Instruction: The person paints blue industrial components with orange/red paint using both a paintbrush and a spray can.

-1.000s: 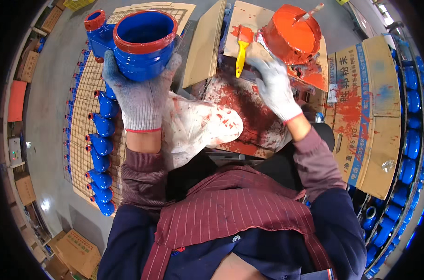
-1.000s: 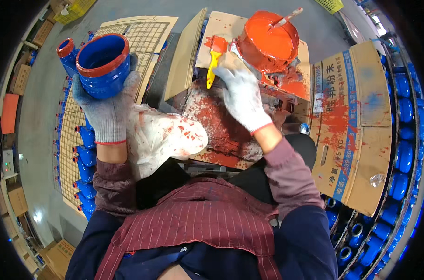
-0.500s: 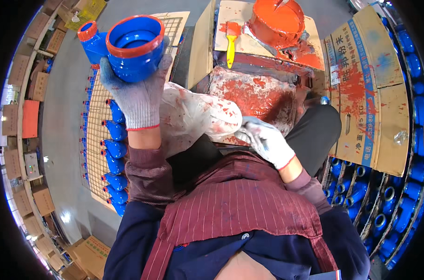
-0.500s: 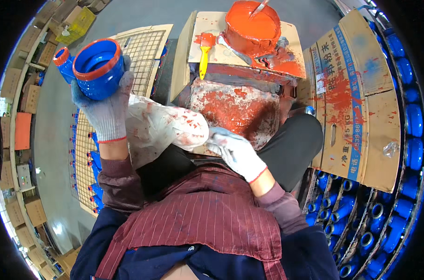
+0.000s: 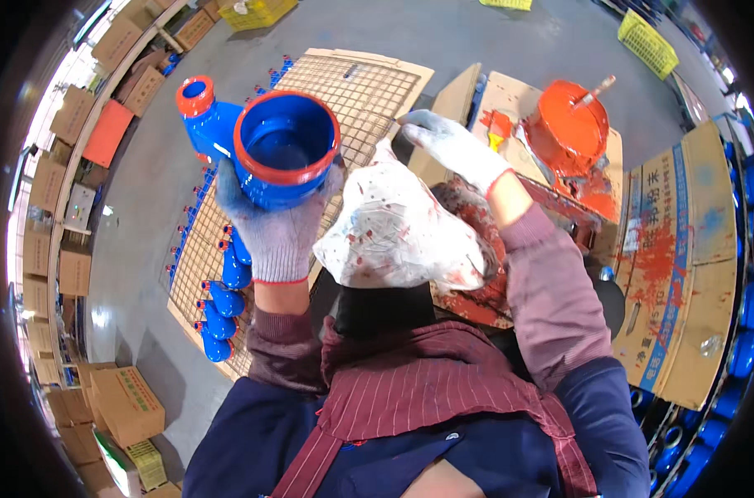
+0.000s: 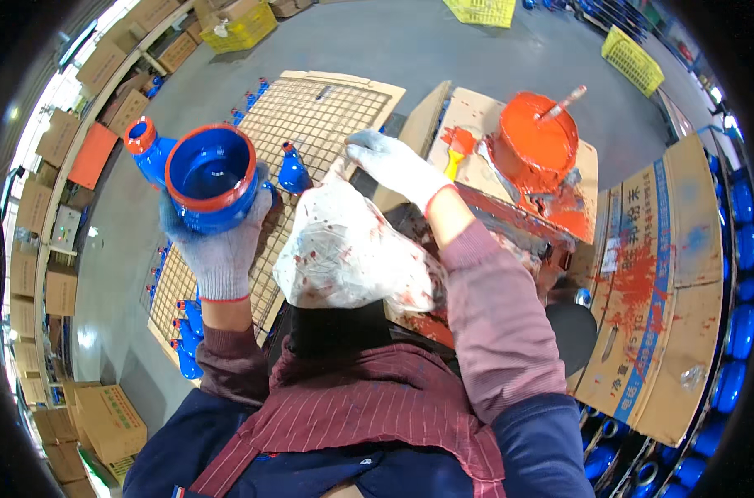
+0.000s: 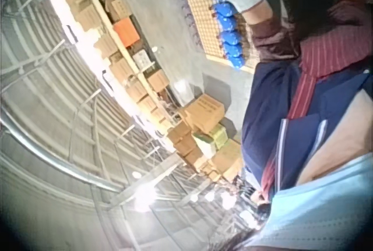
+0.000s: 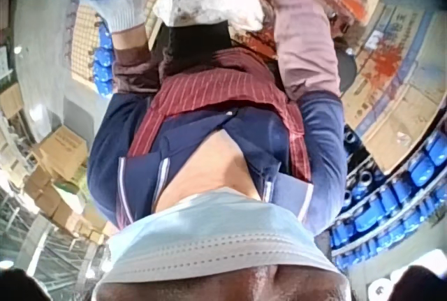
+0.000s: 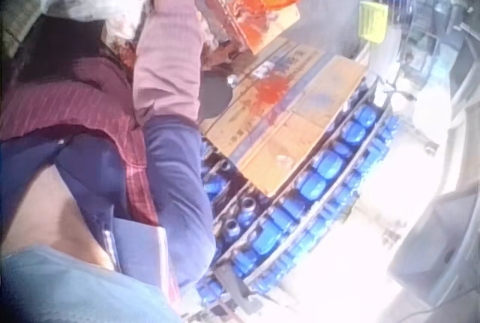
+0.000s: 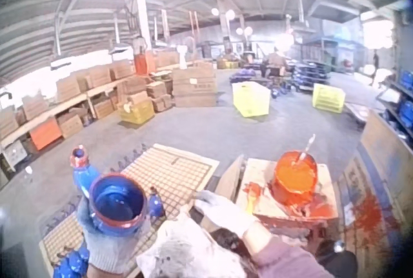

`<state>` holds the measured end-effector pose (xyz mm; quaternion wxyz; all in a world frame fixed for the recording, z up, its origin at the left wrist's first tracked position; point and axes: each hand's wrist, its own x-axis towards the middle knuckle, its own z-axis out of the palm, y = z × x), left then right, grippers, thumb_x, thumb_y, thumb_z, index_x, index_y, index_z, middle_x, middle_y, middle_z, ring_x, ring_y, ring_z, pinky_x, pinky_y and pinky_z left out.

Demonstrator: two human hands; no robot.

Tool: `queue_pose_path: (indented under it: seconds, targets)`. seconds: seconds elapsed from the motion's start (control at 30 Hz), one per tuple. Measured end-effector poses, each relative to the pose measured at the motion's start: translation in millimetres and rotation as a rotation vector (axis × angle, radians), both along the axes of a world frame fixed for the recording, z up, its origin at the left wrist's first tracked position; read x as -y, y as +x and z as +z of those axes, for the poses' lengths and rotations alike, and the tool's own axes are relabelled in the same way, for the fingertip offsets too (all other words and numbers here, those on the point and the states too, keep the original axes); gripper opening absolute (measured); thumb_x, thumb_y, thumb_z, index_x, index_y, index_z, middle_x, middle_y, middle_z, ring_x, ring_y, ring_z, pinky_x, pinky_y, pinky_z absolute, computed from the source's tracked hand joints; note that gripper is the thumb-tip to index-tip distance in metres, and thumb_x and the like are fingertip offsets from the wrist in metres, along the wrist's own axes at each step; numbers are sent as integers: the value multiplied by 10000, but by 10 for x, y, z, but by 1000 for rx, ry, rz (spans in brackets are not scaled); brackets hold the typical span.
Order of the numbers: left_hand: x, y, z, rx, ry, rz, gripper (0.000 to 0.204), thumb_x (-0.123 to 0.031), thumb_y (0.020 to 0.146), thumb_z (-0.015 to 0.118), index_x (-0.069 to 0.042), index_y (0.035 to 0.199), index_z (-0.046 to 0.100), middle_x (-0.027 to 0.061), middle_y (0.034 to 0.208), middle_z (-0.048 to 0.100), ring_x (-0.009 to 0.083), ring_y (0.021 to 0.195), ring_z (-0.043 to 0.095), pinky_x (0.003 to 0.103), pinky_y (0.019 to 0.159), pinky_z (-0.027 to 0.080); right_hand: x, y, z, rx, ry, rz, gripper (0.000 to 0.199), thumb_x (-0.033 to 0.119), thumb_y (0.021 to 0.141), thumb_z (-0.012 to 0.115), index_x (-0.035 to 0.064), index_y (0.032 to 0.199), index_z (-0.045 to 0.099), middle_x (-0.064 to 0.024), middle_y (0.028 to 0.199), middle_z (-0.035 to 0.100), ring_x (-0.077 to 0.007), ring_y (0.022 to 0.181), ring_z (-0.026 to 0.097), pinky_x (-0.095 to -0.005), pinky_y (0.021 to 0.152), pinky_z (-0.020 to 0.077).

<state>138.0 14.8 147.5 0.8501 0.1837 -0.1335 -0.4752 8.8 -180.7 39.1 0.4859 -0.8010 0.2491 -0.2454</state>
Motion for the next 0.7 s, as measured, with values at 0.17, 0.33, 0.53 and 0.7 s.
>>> queue_pose_path:
  seconds: [0.17,0.33,0.53,0.7]
  targets:
    - [-165,356,-277,48,57,85,733,-589,851,458,-44,1338,406,161,1289,507,341,1155,518,481,880,503,275,562,-46,-271,164,59,601,485,960,434,17,1336,476,-151,1361,499,-245,1277,447,-331,1052,347]
    - [-119,374,-323,92,113,58,740,-610,837,463,-75,1345,410,161,1287,514,373,1121,528,486,874,491,343,587,-102,-540,254,262,444,467,862,589,73,1021,714,-88,1065,680,-243,950,621,-323,918,439]
    - [-100,364,-415,60,14,-81,657,-588,865,441,-125,1331,444,107,1307,510,308,1167,513,476,914,460,-98,64,343,-44,231,-71,332,244,815,651,-30,1003,670,-105,977,663,-167,910,590,-272,830,452]
    - [59,152,-316,109,78,-39,729,-630,846,455,-94,1340,433,115,1318,508,294,1190,502,483,976,422,-798,-762,961,467,319,-237,358,214,830,645,-64,1056,643,-93,1082,622,-152,947,570,-275,843,436]
